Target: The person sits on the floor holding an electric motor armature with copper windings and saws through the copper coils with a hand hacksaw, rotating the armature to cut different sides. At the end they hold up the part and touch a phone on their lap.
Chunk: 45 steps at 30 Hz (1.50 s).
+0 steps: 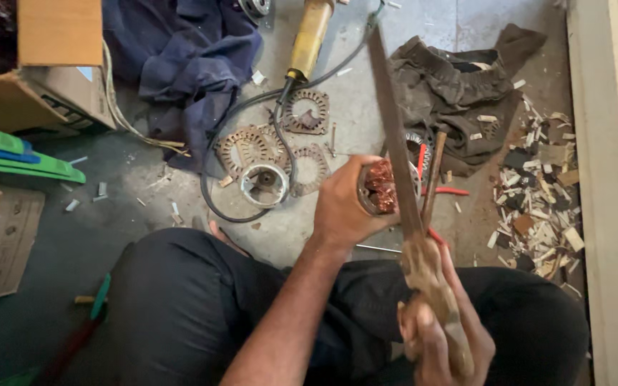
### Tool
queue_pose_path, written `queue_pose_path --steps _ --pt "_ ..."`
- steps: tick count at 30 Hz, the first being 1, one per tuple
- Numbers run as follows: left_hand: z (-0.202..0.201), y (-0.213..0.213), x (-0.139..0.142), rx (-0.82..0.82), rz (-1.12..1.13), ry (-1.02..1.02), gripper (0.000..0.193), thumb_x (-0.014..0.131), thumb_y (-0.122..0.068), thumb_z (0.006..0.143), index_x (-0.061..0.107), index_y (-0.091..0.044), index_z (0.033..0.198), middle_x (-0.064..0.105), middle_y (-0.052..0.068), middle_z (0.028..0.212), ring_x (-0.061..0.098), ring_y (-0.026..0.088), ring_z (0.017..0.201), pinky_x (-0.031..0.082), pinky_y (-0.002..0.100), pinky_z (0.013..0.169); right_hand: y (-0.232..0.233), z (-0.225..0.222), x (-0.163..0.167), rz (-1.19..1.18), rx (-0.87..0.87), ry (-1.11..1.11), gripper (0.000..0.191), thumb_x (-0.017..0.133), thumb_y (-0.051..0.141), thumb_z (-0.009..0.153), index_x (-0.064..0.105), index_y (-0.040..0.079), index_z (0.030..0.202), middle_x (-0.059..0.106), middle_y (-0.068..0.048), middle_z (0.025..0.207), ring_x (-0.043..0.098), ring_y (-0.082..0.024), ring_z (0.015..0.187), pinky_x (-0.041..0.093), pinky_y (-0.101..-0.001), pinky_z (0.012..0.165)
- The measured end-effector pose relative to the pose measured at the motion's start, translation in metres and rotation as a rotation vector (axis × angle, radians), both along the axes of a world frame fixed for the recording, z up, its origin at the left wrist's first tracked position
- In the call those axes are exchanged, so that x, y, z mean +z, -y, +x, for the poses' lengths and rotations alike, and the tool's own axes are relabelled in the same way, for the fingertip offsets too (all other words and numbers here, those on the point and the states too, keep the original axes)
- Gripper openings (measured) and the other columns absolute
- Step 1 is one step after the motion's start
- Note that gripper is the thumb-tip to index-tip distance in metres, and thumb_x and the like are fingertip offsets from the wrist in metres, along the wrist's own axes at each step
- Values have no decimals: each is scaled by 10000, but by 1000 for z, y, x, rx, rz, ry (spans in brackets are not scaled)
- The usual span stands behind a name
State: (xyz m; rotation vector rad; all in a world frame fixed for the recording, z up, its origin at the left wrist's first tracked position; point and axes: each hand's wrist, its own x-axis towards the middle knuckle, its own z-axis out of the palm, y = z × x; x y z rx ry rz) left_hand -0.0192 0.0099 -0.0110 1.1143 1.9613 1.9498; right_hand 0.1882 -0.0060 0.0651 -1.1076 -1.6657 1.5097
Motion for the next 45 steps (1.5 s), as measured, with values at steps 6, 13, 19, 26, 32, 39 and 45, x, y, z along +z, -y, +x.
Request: queue_pose_path --steps 6,13,19,26,32,39,45 --pt "26 2 4 39 6 -146 669 964 -197 603 623 -122 1174 717 73 1036 736 268 970 597 356 864 5 61 -35 -54 66 27 721 577 143 1030 314 -103 1653 633 -91 734 573 -106 612 562 -283 703" --pt "6 -20 9 101 -38 76 640 950 -229 582 599 -109 1104 736 54 969 764 233 911 610 347 832 -6 93 -57 -526 6 96 682 560 127 1017 353 -113 1620 614 -80 731 550 -99 606 545 -276 670" --pt "4 -1 2 20 2 -2 656 983 -309 643 616 -103 1147 750 67 1038 762 224 966 605 355 873 -30 75 0 -342 154 -293 651 544 112 1005 386 -122 1592 598 -71 729 531 -92 601 530 -270 642" --pt "8 -3 9 37 27 -9 660 986 -292 644 620 -92 1154 753 69 1054 762 227 972 606 352 880 -31 -22 28 20 122 -324 619 527 96 992 424 -132 1559 579 -60 726 509 -84 595 512 -263 609" --pt "1 -2 5 2 24 77 714 994 -246 565 600 -79 1136 757 54 1005 775 199 927 618 332 836 -21 -34 28 32 89 -121 593 532 110 980 471 -125 1521 560 -42 673 491 -83 585 468 -252 571" --pt "3 -3 10 67 4 4 748 984 -206 558 575 -61 1167 745 89 1046 758 234 960 603 344 858 -20 -30 17 17 101 -185 592 551 134 1002 460 -121 1528 551 -25 687 494 -70 607 482 -245 598" --pt "23 -9 13 228 89 37 713 952 -155 630 579 -50 1229 730 120 1136 742 263 1061 592 351 933 -14 -32 15 13 81 -131 594 552 98 982 451 -108 1529 598 -29 734 509 -71 617 477 -247 608"
